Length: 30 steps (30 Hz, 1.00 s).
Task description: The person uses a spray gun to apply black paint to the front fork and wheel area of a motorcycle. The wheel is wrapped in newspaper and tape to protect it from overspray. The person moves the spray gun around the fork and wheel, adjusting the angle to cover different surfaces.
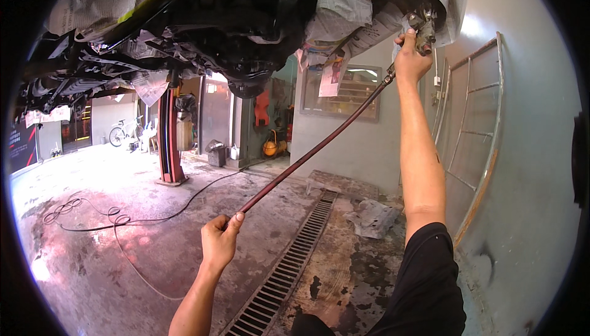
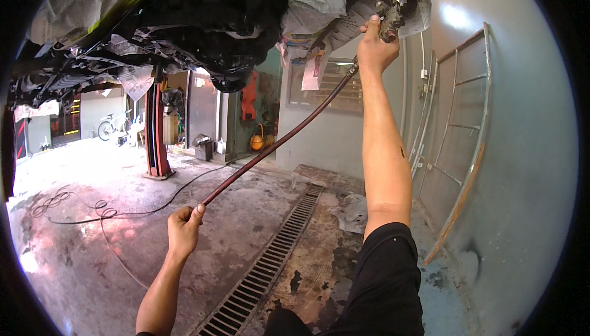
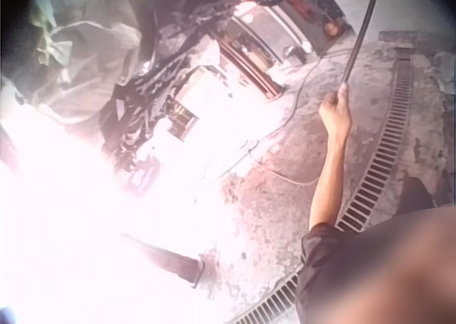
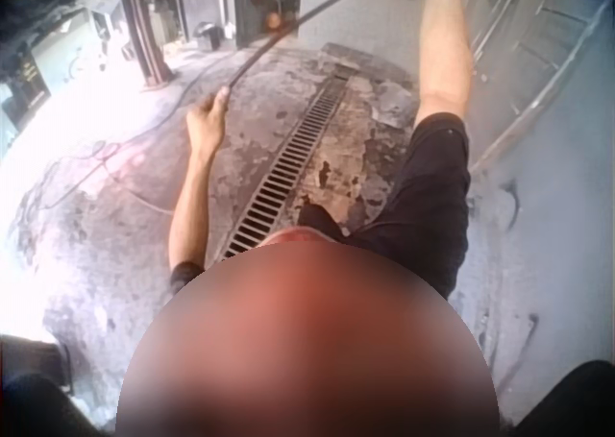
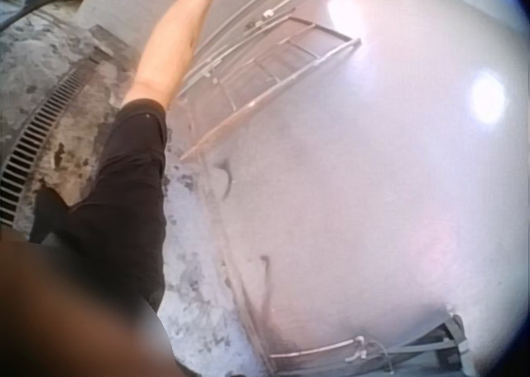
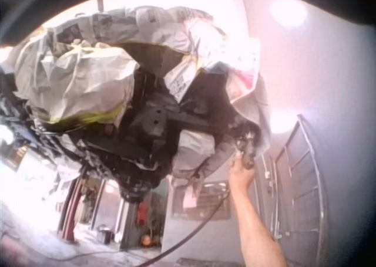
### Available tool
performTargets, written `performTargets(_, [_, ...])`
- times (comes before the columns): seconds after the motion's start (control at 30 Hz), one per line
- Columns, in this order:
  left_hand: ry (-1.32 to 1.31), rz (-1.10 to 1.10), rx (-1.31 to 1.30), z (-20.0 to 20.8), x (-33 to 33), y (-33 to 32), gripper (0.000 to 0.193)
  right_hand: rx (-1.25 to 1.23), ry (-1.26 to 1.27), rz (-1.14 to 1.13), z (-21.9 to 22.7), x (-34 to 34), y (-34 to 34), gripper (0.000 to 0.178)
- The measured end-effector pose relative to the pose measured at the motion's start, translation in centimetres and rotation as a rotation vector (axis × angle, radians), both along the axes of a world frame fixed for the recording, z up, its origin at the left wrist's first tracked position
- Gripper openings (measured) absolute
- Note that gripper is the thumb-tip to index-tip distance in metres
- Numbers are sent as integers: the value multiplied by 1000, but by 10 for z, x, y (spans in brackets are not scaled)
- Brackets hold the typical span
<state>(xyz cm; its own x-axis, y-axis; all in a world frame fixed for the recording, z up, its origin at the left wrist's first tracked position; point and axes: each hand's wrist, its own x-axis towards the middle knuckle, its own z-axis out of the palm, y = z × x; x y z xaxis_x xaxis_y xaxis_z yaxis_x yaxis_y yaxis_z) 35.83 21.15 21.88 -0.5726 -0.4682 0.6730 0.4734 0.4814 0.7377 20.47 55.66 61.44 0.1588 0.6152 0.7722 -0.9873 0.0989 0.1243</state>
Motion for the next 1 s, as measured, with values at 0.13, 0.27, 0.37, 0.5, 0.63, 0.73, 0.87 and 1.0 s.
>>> performTargets(0.13, [2,-2,9,0,1,4,65,16,1,-21,5,3,-2,31])
performTargets(0.27, [5,8,15,-3,4,2,64,-36,-54,54,4,6,-9,30])
performTargets(0.37, [11,1,21,-5,6,0,64,-18,-57,43,1,5,-9,30])
performTargets(0.5, [12,9,22,-4,6,1,63,41,-45,-83,6,0,-5,29])
performTargets(0.63, [-32,14,4,0,7,-1,62,49,45,148,19,-3,-4,29])
performTargets(0.73, [-13,5,2,4,7,-2,63,1,-31,111,23,-1,-6,30])
performTargets(0.87, [3,5,0,5,6,-1,64,16,-85,33,21,4,-10,30])
performTargets(1.0, [-1,5,-1,4,7,-1,65,90,-61,21,20,5,-12,29])
